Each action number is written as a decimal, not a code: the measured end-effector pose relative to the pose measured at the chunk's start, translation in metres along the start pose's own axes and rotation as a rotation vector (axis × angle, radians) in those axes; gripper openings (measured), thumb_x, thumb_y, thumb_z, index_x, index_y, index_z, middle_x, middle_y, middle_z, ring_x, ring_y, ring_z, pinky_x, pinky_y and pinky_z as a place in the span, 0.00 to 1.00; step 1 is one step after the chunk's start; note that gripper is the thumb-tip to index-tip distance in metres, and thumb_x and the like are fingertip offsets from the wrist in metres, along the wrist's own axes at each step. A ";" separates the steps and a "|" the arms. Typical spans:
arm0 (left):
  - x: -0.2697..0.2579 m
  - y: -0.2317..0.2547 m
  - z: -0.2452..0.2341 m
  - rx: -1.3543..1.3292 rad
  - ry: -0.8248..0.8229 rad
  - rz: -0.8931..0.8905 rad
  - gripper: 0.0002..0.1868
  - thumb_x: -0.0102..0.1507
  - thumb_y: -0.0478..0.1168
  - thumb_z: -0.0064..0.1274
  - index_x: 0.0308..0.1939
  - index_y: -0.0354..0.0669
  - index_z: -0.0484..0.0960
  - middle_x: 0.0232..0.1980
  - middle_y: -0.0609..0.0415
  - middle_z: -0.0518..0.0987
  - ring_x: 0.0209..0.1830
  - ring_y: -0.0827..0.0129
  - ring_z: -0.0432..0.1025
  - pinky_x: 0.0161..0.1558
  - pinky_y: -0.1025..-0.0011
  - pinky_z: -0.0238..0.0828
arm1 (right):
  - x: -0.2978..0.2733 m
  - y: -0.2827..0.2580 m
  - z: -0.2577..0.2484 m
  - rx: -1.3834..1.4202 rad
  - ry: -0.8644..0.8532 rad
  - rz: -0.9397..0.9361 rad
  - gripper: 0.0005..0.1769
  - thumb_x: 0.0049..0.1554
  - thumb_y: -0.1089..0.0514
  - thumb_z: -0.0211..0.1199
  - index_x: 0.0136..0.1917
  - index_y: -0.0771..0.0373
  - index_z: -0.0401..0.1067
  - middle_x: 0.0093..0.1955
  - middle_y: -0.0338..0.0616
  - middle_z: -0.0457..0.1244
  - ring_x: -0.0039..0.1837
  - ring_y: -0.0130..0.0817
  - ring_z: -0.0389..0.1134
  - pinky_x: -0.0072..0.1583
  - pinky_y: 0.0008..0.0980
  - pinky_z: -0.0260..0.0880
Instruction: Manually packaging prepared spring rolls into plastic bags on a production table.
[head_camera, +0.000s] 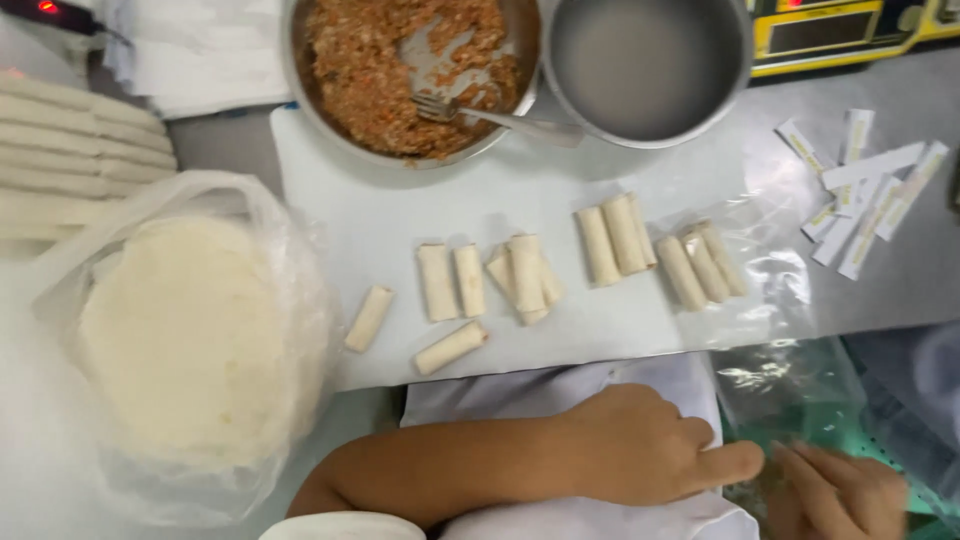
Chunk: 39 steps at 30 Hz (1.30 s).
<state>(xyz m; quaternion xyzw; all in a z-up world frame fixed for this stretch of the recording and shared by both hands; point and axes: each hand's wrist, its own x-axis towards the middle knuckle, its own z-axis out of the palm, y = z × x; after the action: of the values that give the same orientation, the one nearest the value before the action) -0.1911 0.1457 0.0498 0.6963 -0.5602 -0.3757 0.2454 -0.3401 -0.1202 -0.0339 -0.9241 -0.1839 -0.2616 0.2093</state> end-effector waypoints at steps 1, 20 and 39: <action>-0.006 -0.009 0.018 0.054 0.160 0.002 0.16 0.70 0.46 0.32 0.62 0.56 0.59 0.37 0.46 0.74 0.25 0.44 0.71 0.23 0.52 0.61 | -0.018 0.008 -0.007 -0.104 -0.012 -0.005 0.07 0.58 0.63 0.65 0.42 0.71 0.78 0.41 0.59 0.67 0.37 0.51 0.65 0.42 0.53 0.65; -0.157 -0.072 0.062 0.623 0.946 -0.751 0.24 0.57 0.48 0.68 0.55 0.52 0.79 0.45 0.61 0.76 0.42 0.63 0.71 0.38 0.62 0.65 | 0.207 -0.054 0.128 -0.549 -0.283 0.220 0.29 0.65 0.43 0.61 0.76 0.55 0.74 0.63 0.52 0.65 0.59 0.58 0.64 0.52 0.54 0.57; -0.101 -0.043 0.002 -0.738 1.234 -0.255 0.29 0.72 0.50 0.40 0.71 0.35 0.61 0.69 0.41 0.70 0.71 0.55 0.69 0.70 0.60 0.68 | 0.207 -0.089 0.111 0.366 -0.289 0.492 0.12 0.62 0.56 0.62 0.57 0.64 0.74 0.49 0.45 0.66 0.52 0.37 0.66 0.57 0.34 0.65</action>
<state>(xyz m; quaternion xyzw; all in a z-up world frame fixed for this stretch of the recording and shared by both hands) -0.1758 0.2546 0.0408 0.7130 -0.0712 -0.1052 0.6895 -0.1700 0.0566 0.0217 -0.9153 -0.0271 -0.0320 0.4005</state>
